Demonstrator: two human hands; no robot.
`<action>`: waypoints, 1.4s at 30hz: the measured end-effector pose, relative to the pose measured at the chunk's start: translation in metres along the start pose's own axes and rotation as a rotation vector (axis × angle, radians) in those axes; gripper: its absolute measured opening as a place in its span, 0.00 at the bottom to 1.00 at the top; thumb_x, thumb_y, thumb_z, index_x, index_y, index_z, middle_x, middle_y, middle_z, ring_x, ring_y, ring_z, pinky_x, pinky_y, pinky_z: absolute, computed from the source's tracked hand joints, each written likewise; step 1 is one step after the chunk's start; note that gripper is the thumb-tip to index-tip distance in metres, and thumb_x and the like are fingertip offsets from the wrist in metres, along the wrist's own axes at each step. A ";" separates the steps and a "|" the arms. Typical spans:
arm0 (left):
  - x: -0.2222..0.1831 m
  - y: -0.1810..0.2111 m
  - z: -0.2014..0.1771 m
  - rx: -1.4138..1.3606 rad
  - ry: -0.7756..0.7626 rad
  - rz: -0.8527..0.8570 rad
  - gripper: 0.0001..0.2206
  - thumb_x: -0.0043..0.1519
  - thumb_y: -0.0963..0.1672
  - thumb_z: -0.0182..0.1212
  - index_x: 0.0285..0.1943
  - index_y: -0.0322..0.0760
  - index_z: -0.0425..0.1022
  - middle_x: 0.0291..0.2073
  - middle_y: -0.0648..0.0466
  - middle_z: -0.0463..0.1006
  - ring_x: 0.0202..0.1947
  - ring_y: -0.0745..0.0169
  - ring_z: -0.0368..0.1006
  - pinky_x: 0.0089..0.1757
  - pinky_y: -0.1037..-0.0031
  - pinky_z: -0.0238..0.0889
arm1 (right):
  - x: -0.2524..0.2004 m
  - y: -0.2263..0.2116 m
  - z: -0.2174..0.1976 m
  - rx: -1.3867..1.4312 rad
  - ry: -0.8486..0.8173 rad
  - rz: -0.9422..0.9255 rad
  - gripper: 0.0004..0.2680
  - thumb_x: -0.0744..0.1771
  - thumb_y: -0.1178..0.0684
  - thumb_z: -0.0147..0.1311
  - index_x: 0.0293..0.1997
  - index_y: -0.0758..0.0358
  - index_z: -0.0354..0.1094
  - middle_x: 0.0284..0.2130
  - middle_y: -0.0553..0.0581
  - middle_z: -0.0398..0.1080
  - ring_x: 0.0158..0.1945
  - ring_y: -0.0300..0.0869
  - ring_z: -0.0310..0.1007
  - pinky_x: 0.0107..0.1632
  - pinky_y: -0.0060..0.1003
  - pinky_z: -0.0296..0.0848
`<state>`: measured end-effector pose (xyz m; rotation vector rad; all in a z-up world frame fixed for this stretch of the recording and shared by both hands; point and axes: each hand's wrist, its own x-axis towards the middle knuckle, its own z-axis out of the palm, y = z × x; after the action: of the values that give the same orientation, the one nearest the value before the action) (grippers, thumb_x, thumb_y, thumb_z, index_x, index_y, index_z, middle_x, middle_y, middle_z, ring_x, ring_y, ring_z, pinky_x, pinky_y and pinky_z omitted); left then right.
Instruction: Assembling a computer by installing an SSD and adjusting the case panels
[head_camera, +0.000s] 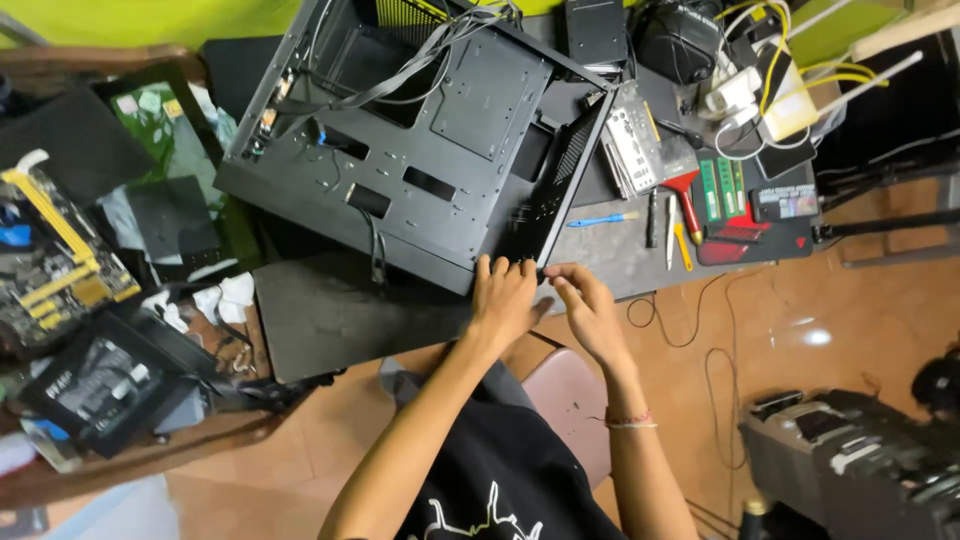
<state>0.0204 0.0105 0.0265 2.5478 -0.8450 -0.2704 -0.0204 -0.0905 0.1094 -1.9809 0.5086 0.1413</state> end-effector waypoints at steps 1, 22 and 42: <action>0.004 0.001 0.005 -0.007 0.004 -0.018 0.21 0.46 0.53 0.58 0.39 0.36 0.64 0.28 0.48 0.73 0.38 0.53 0.66 0.48 0.58 0.44 | 0.004 0.000 -0.003 -0.010 -0.017 -0.002 0.08 0.63 0.56 0.41 0.40 0.64 0.66 0.33 0.62 0.68 0.44 0.47 0.66 0.48 0.44 0.61; 0.014 0.031 -0.049 -0.165 0.130 -0.385 0.15 0.48 0.51 0.44 0.22 0.39 0.69 0.19 0.49 0.74 0.31 0.53 0.68 0.40 0.66 0.46 | 0.109 0.107 -0.024 0.335 -0.446 0.358 0.15 0.66 0.41 0.25 0.46 0.62 0.48 0.40 0.69 0.63 0.42 0.54 0.65 0.42 0.45 0.61; -0.018 -0.003 -0.210 -0.573 0.371 -0.319 0.20 0.37 0.51 0.66 0.07 0.42 0.56 0.04 0.63 0.53 0.13 0.73 0.51 0.23 0.79 0.48 | 0.080 0.012 -0.014 0.778 -0.502 -0.051 0.10 0.60 0.58 0.52 0.43 0.61 0.60 0.35 0.57 0.68 0.34 0.44 0.68 0.34 0.45 0.69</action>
<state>0.0732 0.0962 0.2114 2.0784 -0.1779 -0.1055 0.0449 -0.1304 0.0806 -1.1359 0.1398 0.3405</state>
